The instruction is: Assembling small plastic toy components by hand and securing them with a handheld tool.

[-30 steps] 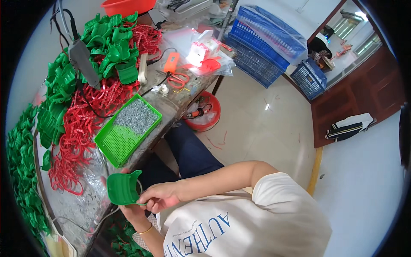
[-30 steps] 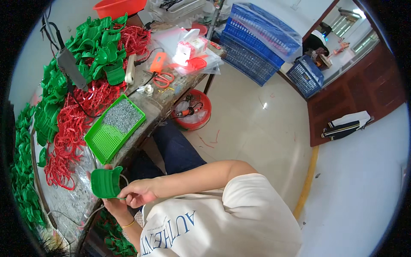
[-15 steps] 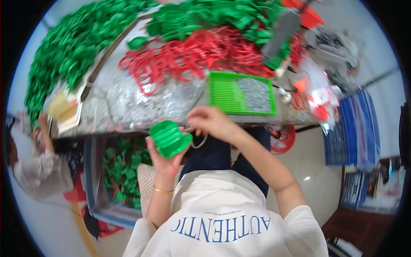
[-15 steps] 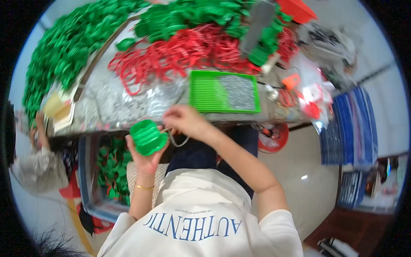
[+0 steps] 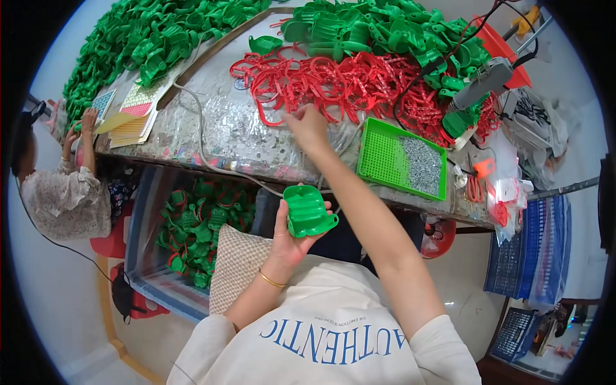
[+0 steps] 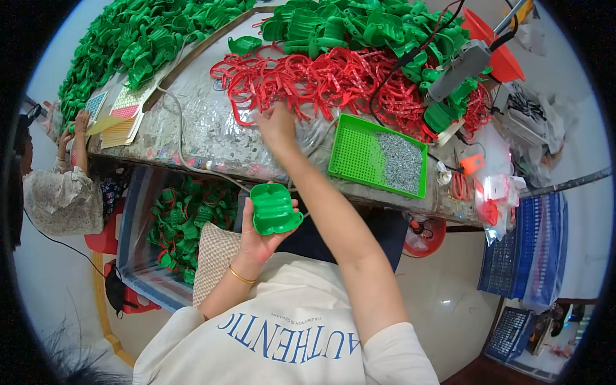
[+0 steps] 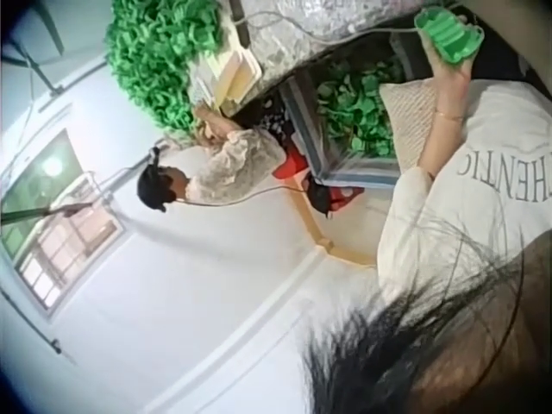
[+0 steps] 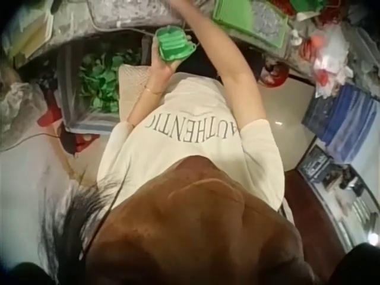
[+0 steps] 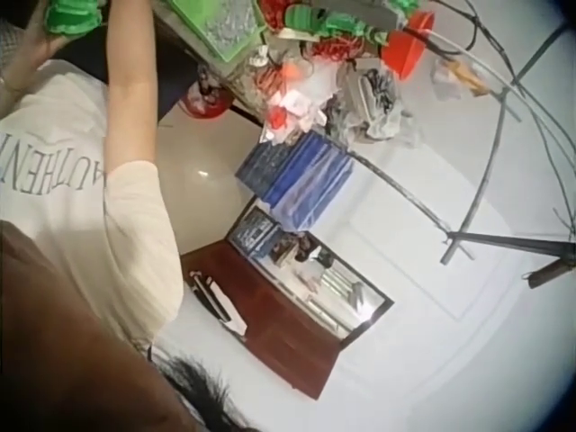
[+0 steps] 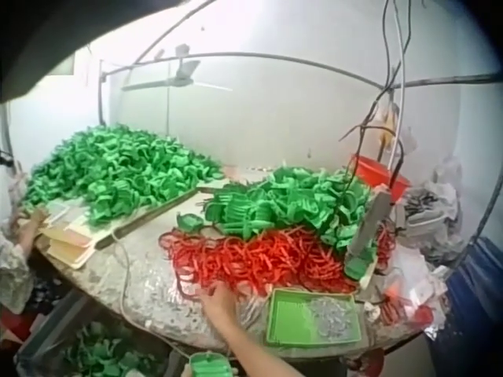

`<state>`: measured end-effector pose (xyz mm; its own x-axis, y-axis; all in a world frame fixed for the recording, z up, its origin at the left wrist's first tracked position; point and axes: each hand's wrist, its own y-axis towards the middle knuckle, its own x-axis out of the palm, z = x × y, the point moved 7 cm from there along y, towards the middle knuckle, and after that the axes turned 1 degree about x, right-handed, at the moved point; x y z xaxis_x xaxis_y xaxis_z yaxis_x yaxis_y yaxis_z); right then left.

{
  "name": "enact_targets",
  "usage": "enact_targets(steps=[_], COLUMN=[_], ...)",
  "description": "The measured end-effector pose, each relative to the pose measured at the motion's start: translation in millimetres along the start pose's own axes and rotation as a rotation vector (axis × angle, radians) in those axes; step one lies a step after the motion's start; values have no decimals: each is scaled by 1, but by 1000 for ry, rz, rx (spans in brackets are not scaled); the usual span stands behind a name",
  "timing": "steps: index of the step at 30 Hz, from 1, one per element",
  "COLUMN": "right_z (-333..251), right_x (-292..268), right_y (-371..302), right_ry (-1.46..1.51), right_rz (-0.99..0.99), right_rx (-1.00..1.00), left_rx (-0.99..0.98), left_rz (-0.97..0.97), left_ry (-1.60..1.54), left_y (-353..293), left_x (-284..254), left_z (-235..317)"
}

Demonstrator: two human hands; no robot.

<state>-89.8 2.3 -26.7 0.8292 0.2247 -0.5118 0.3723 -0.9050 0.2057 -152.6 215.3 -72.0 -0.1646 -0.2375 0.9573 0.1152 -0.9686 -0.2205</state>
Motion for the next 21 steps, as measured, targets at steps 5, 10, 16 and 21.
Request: enact_targets(steps=[5, 10, 16, 21], right_z=[10, 14, -7, -25], right_x=[12, -16, -106, -147], right_y=[3, -6, -63, -142], right_ry=[108, 134, 192, -16], right_rz=[178, 133, -248, -466], right_rx=[50, 62, -46, -384], left_rx=[-6, -63, -174, -438], left_rz=[90, 21, -20, -23], left_ry=[-36, -110, -81, -57], left_y=[-1, -2, 3, 0], left_x=[-8, -15, -10, -7], left_z=[-10, 1, -14, -61])
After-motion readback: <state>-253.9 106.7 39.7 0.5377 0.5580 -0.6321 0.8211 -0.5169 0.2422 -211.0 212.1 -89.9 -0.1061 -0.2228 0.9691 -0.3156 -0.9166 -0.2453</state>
